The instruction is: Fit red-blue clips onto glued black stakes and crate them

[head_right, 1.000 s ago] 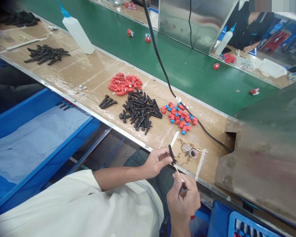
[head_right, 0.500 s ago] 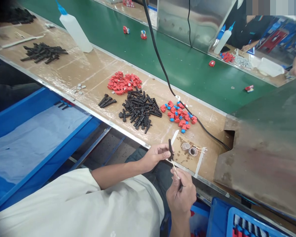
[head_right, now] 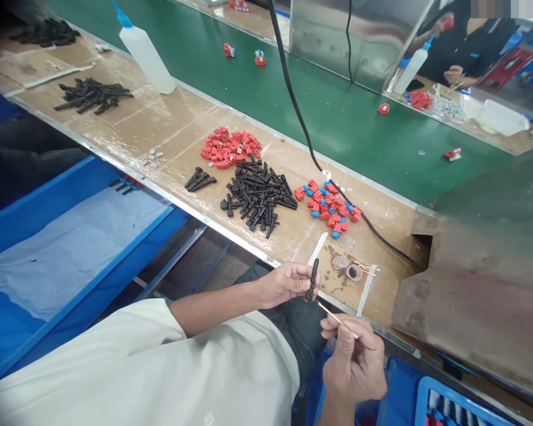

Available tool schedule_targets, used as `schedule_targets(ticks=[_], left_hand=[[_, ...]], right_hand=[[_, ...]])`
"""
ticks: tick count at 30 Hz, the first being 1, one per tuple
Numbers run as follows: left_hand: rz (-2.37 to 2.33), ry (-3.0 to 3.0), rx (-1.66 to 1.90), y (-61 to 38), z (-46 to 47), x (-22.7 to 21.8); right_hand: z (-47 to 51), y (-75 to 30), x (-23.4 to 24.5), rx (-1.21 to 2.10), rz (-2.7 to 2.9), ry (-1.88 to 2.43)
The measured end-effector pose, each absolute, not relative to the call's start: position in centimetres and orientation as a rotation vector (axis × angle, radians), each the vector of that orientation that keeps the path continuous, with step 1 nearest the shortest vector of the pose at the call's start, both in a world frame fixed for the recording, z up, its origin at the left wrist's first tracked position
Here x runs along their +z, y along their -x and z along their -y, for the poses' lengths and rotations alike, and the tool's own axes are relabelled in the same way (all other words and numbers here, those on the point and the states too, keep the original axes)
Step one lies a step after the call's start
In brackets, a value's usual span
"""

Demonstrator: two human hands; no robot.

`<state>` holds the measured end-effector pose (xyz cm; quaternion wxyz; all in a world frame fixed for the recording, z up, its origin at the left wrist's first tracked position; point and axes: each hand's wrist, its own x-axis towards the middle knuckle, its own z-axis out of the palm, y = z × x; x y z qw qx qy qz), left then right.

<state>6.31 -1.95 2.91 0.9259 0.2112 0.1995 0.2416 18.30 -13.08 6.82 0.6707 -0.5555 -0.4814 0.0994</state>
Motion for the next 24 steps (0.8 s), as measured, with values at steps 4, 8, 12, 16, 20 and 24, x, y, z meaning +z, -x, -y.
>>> schedule_targets(ticks=[4, 8, 12, 16, 20, 24], left_hand=[[-0.373, -0.443, 0.483, -6.2, 2.0, 3.0], [-0.327, -0.486, 0.497, -6.0, 2.1, 2.8], [-0.329, -0.499, 0.511, -6.0, 2.2, 2.8], [-0.332, -0.508, 0.499, -6.0, 2.2, 2.8], [-0.338, -0.504, 0.503, -5.9, 2.1, 2.7], [-0.369, -0.492, 0.506, -6.0, 2.0, 2.6]], right_hand=[[12.9, -18.5, 7.4, 0.347, 0.906, 1.194], [13.1, -19.0, 7.4, 0.420, 0.779, 1.185], [13.2, -19.2, 7.3, 0.438, 0.706, 1.208], [13.3, -18.9, 7.4, 0.465, 0.672, 1.222], [13.1, -19.1, 7.4, 0.452, 0.612, 1.251], [12.2, -20.7, 6.8, 0.177, 0.599, 1.444]])
